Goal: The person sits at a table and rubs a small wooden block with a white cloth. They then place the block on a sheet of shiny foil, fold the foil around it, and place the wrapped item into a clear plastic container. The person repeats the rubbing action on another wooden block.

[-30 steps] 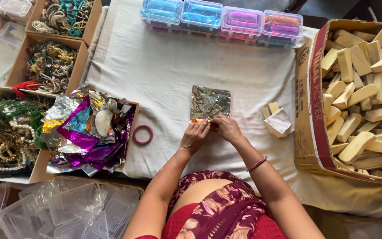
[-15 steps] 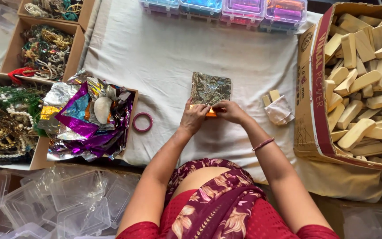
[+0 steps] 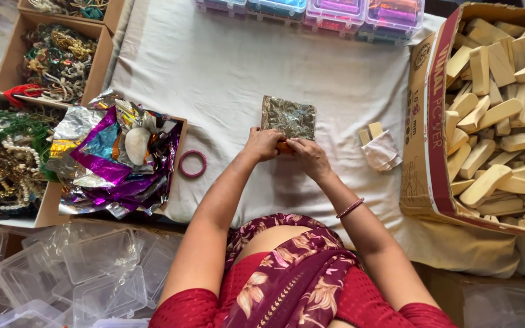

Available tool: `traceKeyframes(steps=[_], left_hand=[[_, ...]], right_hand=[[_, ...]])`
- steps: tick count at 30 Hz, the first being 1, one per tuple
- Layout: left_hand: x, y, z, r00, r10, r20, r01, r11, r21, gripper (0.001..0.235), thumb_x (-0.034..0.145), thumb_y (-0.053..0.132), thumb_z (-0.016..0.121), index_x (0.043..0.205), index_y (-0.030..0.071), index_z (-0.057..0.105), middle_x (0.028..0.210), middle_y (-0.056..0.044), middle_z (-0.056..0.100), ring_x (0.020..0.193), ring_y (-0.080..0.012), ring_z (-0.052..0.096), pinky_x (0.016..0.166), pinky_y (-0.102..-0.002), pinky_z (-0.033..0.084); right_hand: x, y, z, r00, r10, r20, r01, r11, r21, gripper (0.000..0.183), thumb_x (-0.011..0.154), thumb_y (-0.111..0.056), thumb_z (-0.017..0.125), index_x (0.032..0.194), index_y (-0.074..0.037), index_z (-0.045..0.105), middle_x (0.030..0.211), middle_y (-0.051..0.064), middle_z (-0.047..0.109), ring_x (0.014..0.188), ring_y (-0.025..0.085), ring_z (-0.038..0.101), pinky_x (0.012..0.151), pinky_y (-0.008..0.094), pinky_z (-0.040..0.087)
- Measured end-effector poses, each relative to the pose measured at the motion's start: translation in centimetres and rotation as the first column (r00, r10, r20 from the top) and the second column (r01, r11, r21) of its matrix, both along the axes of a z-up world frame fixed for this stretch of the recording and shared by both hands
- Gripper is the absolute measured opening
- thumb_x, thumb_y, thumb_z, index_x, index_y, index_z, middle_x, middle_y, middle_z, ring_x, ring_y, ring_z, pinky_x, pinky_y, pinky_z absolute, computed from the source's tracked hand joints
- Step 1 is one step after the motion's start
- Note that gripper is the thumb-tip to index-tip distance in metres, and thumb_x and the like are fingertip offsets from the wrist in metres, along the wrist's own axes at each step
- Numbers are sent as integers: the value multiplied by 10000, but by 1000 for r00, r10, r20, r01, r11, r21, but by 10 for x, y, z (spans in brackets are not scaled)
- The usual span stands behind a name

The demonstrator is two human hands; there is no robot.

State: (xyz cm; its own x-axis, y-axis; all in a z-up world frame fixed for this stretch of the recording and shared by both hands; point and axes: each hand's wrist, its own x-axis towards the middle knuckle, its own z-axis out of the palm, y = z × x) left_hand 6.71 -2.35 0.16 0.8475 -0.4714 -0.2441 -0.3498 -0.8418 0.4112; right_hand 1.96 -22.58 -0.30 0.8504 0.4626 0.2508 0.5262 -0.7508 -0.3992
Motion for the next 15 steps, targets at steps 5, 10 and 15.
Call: traceKeyframes(steps=[5, 10, 15], left_hand=[[11, 4, -23, 999, -26, -47, 25, 999, -29, 452, 779, 230, 779, 1223, 239, 693, 1203, 32, 660, 1202, -163, 605, 1088, -539, 342], [14, 4, -18, 997, -35, -65, 35, 999, -5, 628, 698, 301, 872, 1287, 257, 661, 1518, 0, 439, 1455, -200, 350, 1203, -616, 188], [26, 10, -22, 987, -37, -157, 44, 998, 41, 814, 631, 372, 917, 1375, 339, 589, 1687, -14, 210, 1564, -247, 135, 1202, -699, 81]], right_hand=[[7, 2, 10, 1000, 0, -31, -3, 998, -68, 375, 871, 5, 684, 1230, -105, 687, 1122, 89, 717, 933, 271, 710, 833, 393, 600], [13, 1, 16, 994, -3, -105, -7, 995, -99, 399, 807, -15, 751, 1189, -106, 681, 1085, 78, 704, 948, 265, 700, 854, 384, 598], [32, -3, 13, 973, 21, -228, -39, 997, -73, 424, 772, -32, 796, 1172, -96, 672, 1053, 79, 694, 930, 260, 696, 832, 369, 598]])
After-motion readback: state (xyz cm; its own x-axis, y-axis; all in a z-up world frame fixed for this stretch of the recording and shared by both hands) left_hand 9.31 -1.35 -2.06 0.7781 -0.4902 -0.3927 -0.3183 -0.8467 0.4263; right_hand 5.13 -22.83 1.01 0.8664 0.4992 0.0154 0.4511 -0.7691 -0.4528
